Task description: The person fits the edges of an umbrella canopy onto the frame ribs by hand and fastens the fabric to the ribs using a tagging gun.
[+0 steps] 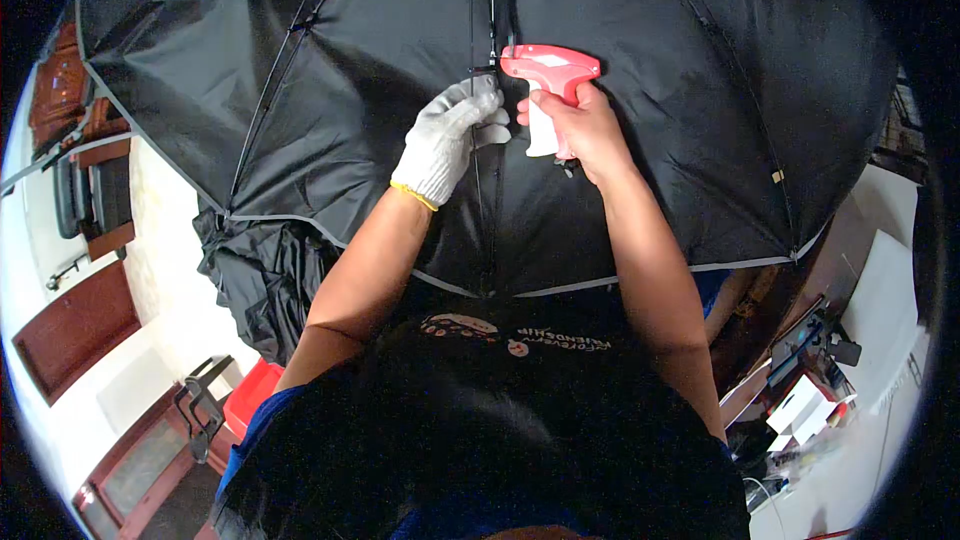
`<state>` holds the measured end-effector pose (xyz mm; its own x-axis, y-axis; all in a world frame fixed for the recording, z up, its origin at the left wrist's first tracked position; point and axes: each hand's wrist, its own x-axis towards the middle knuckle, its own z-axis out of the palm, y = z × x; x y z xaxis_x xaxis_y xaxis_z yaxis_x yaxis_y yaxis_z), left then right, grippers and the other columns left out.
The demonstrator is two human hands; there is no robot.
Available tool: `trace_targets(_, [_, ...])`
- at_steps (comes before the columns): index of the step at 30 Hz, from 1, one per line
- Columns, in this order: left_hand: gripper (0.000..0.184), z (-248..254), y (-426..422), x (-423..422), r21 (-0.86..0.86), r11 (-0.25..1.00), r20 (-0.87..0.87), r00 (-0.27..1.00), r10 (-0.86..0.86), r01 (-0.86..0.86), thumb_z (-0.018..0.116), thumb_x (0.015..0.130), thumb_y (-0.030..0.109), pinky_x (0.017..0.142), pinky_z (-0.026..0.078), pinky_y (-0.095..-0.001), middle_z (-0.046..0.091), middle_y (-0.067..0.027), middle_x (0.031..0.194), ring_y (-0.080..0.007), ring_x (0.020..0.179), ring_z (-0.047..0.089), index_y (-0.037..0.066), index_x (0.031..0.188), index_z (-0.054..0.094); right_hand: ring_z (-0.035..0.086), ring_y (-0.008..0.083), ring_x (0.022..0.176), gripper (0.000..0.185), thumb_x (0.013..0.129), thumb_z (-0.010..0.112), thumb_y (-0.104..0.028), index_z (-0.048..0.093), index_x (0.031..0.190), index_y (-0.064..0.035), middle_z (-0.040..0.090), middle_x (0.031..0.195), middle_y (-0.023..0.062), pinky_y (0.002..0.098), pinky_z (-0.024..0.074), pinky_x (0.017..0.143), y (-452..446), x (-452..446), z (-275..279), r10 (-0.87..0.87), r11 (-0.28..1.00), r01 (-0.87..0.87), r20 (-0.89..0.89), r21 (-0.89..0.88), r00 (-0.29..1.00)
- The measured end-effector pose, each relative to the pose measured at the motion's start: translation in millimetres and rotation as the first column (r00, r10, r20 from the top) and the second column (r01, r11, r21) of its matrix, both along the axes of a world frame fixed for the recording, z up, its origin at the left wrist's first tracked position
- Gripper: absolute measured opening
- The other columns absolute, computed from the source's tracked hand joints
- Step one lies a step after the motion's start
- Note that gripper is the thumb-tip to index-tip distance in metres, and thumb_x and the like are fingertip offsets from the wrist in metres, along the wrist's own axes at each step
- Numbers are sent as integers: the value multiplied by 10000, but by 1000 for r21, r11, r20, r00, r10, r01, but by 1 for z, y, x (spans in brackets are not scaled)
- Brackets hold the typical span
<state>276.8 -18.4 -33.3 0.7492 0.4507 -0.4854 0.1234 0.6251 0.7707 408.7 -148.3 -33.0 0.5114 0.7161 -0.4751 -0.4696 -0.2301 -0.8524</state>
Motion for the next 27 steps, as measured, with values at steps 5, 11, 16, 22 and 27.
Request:
trace_targets(5, [242, 4, -2, 0, -10, 1000, 6, 1000, -9, 9, 627, 890, 128, 716, 539, -309, 670, -68, 931, -163, 792, 645, 18, 1104, 603, 656, 130, 683, 246, 918, 616, -208, 584, 1080, -25, 669, 843, 72, 260, 521, 515, 3, 1, -6, 48, 994, -31, -162, 108, 986])
trace_targets(11, [254, 4, -3, 2, -34, 999, 24, 1000, -3, 4, 677, 864, 115, 718, 538, -288, 657, -55, 927, -143, 796, 638, 17, 1085, 603, 625, 151, 657, 267, 918, 619, -223, 570, 1081, -17, 640, 819, 72, 290, 535, 567, 4, 7, -25, 137, 989, -132, -74, 71, 988])
trace_targets(16, [376, 9, -13, -3, 146, 989, -73, 997, -10, 20, 680, 867, 125, 734, 540, -296, 647, -70, 1053, -156, 849, 634, -10, 1196, 559, 681, 218, 826, 267, 932, 567, -170, 568, 1135, 4, 676, 959, 152, 332, 568, 670, -16, 2, 14, 39, 994, -16, -209, 111, 977])
trace_targets(22, [445, 7, -28, -22, 142, 988, -128, 991, -33, 51, 686, 865, 120, 734, 534, -283, 640, -58, 1046, -144, 841, 623, -26, 1253, 525, 665, 245, 960, 317, 936, 552, -130, 537, 1205, 36, 663, 1083, 173, 372, 550, 782, -36, -16, -13, -53, 977, 75, -114, 199, 992])
trace_targets(27, [440, 4, -32, -21, 92, 996, -83, 996, 28, -21, 671, 875, 123, 731, 533, -286, 650, -69, 1052, -148, 832, 625, -25, 1260, 516, 693, 208, 856, 212, 921, 562, -130, 637, 1013, 46, 709, 935, 129, 313, 526, 738, -18, -27, -21, -65, 995, 40, 298, 91, 952])
